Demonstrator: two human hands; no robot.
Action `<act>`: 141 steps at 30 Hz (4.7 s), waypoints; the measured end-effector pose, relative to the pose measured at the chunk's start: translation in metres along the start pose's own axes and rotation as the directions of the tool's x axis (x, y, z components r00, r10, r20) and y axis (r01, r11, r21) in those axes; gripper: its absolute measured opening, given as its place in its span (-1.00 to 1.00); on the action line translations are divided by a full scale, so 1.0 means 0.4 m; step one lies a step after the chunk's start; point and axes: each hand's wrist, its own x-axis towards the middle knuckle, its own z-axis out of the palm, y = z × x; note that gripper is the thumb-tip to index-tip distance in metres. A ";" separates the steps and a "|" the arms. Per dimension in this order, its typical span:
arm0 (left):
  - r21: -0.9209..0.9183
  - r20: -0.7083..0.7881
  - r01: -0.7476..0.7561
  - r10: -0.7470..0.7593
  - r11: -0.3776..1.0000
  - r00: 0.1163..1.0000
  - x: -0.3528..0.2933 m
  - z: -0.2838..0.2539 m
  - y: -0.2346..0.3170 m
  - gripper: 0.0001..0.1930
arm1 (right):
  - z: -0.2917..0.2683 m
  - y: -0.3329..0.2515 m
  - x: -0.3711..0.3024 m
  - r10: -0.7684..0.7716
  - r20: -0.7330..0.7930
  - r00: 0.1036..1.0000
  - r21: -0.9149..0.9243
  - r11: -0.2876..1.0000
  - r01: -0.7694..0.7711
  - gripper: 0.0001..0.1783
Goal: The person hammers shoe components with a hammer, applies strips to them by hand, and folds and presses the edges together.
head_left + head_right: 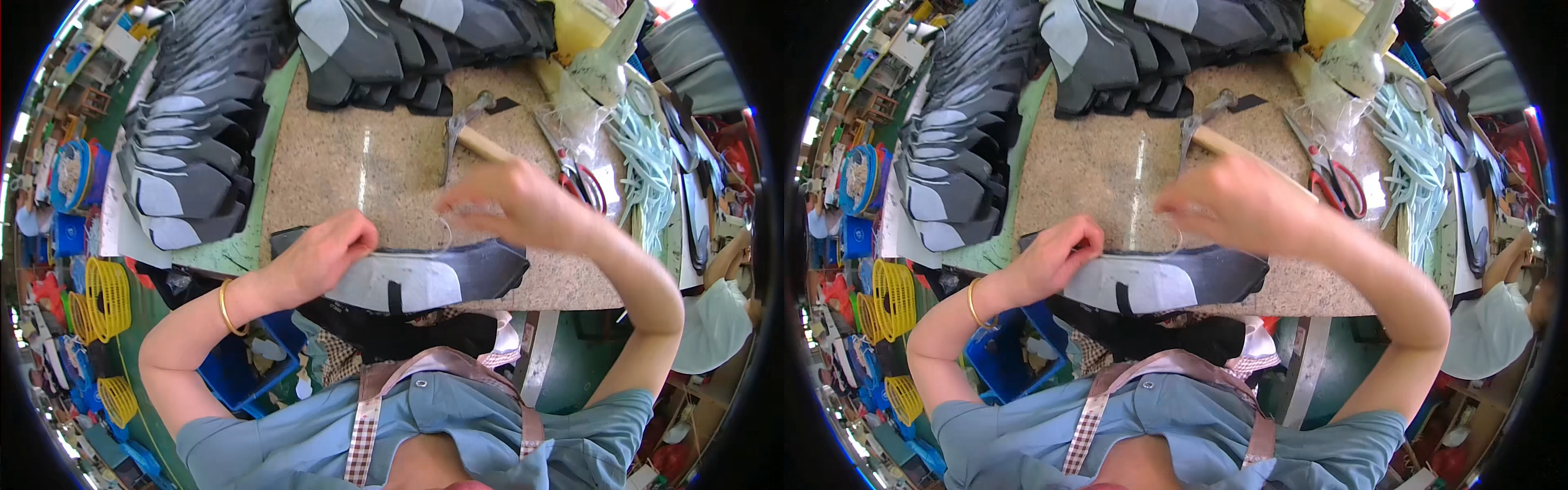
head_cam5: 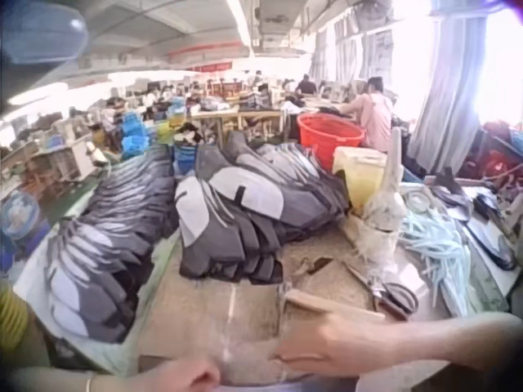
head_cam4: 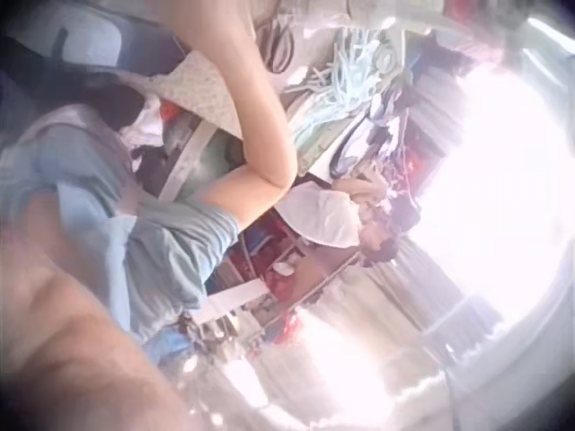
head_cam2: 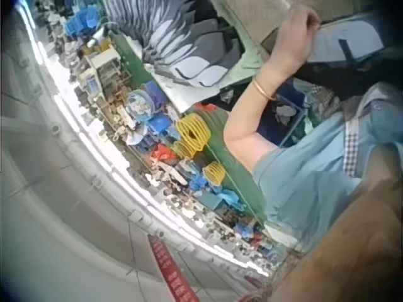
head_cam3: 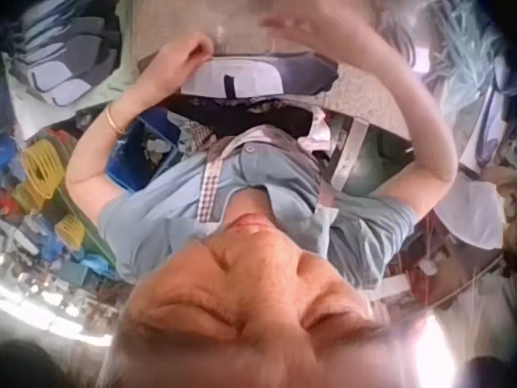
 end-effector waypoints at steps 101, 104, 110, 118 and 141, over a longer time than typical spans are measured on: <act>-0.029 0.060 -0.070 0.072 0.997 0.996 0.150 0.135 0.012 -0.72 | 0.050 -0.023 -0.194 0.272 0.074 0.959 -0.123 0.957 -0.262 -0.42; 0.270 -0.052 -0.167 0.188 0.948 0.981 0.131 0.169 0.041 -0.66 | 0.067 -0.039 -0.190 0.247 0.079 0.966 -0.143 0.962 -0.234 -0.44; 0.125 0.026 -0.106 0.104 0.986 0.994 0.106 0.134 0.021 -0.65 | 0.092 -0.069 -0.177 0.235 -0.099 0.967 -0.183 0.951 -0.250 -0.45; 0.288 0.122 -0.133 0.102 0.948 0.987 0.080 0.100 0.018 -0.69 | 0.111 -0.110 -0.140 0.221 -0.165 0.961 -0.244 0.935 -0.257 -0.52; 0.236 0.019 -0.270 0.273 0.933 0.962 -0.016 0.056 -0.053 -0.70 | 0.131 -0.137 -0.084 0.337 0.114 0.935 0.015 0.940 -0.340 -0.69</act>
